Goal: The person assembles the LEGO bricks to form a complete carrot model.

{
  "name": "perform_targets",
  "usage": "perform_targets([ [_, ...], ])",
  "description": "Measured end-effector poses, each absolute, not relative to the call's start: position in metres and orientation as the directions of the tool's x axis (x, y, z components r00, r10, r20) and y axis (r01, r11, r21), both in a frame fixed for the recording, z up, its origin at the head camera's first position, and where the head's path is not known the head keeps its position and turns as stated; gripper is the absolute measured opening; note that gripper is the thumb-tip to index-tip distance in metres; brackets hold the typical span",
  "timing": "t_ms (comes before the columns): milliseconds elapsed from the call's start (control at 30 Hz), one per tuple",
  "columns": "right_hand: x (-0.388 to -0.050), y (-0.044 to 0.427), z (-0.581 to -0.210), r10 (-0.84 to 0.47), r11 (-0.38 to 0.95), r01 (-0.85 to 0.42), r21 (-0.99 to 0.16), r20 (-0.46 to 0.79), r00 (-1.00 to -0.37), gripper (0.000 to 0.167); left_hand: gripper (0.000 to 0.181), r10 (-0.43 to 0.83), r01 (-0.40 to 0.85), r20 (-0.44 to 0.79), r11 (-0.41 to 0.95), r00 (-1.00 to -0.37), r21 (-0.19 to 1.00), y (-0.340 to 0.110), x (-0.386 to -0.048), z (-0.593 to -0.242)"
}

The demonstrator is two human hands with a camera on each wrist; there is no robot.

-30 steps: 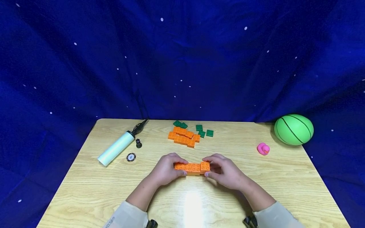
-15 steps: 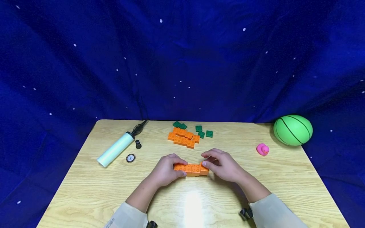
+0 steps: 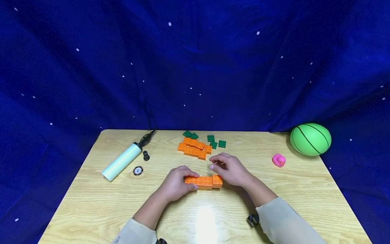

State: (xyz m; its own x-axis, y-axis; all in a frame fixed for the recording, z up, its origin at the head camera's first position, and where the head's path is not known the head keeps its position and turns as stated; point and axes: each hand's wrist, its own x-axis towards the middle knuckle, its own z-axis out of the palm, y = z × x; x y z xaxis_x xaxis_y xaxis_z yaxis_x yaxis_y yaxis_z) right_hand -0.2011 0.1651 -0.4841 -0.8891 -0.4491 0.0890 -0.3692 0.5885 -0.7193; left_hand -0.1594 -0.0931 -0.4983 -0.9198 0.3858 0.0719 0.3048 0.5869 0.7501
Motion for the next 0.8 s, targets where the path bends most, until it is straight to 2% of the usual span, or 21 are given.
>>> perform_targets([
  [567, -0.233, 0.151, -0.494, -0.424, 0.635, -0.355, -0.686, 0.075, -0.903, 0.034, 0.029, 0.395, 0.311, 0.072, 0.583, -0.916, 0.751, -0.094, -0.160, -0.497],
  [800, -0.242, 0.145, -0.497, -0.433, 0.656, -0.389, -0.647, 0.099, -0.896, 0.035, 0.028, 0.391, 0.309, 0.073, 0.585, -0.917, 0.750, -0.094, -0.161, -0.498],
])
